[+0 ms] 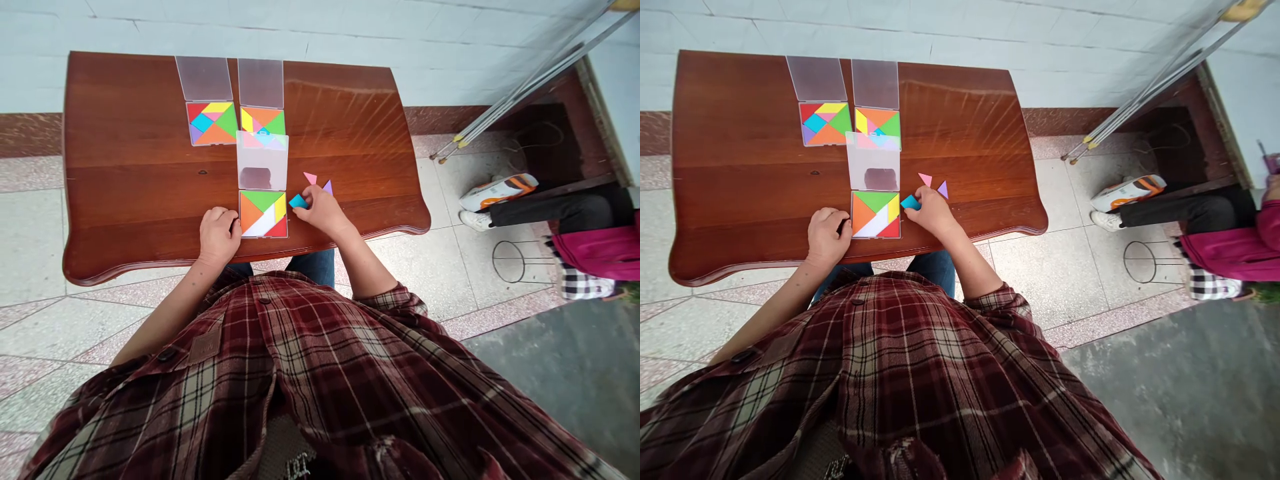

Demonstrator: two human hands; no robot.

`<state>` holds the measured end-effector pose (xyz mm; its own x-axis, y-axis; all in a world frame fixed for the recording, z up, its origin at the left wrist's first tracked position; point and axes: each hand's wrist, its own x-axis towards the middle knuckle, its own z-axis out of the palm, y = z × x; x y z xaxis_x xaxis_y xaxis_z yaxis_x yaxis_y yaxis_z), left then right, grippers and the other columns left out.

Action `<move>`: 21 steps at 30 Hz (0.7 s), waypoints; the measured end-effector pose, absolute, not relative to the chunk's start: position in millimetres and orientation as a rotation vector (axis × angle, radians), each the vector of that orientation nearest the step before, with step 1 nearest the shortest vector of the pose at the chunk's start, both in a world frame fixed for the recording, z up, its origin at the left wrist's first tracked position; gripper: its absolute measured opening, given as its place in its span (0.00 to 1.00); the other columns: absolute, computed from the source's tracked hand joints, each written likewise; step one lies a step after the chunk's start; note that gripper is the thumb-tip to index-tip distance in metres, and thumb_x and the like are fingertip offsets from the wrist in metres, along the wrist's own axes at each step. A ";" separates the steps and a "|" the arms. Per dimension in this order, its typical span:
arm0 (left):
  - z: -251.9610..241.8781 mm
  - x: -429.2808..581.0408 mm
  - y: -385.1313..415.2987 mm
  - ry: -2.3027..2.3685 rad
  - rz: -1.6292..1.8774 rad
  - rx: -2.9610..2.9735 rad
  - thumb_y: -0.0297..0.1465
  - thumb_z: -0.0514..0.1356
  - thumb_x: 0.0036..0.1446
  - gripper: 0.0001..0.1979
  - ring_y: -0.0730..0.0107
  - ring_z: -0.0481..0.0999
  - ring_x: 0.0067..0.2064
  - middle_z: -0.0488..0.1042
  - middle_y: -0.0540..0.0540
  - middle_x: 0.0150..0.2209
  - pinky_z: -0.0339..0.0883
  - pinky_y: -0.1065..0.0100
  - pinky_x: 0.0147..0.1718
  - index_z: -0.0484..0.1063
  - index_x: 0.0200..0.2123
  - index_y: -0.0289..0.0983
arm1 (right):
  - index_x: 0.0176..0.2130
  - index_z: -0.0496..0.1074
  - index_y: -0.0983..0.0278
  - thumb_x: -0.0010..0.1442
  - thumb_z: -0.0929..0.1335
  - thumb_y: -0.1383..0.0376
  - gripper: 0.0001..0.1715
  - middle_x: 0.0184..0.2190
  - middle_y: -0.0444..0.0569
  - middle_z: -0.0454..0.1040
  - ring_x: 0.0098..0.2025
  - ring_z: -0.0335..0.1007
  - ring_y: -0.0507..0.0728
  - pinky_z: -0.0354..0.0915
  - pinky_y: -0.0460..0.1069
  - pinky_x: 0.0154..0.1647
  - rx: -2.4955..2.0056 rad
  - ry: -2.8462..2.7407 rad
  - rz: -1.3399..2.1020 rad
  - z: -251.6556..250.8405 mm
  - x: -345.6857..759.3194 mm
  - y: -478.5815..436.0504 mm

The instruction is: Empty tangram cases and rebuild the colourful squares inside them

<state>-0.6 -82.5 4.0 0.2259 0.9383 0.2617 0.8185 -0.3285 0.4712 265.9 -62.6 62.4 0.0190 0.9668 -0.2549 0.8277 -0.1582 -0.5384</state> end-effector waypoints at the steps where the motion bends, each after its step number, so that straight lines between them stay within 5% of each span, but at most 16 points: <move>1: 4.4 -0.4 -82.6 1.661 0.743 2.269 0.32 0.53 0.59 0.09 0.54 0.72 0.43 0.75 0.40 0.40 0.66 0.53 0.46 0.74 0.36 0.38 | 0.47 0.68 0.65 0.54 0.70 0.63 0.20 0.41 0.52 0.75 0.43 0.72 0.59 0.68 0.55 0.47 -2.006 -1.899 0.879 64.6 258.1 -65.8; 7: 6.5 1.9 -83.2 1.647 0.751 2.254 0.31 0.53 0.60 0.10 0.54 0.71 0.42 0.74 0.40 0.39 0.65 0.52 0.46 0.74 0.37 0.38 | 0.53 0.66 0.66 0.56 0.70 0.64 0.25 0.50 0.60 0.74 0.51 0.73 0.64 0.68 0.57 0.52 -1.941 -2.197 0.839 71.7 197.6 -88.2; 21: 6.8 7.0 -85.1 1.633 0.769 2.201 0.31 0.53 0.59 0.10 0.55 0.70 0.42 0.73 0.40 0.39 0.65 0.52 0.46 0.74 0.35 0.39 | 0.55 0.64 0.66 0.60 0.69 0.64 0.24 0.51 0.64 0.74 0.49 0.75 0.67 0.71 0.58 0.47 -2.119 -2.343 0.686 76.4 173.9 -89.4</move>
<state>7.0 -85.1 6.8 0.2132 0.9465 0.2423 0.7894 -0.3130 0.5281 173.9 -89.4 76.4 -0.1380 0.9289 -0.3437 0.9676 0.0524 -0.2471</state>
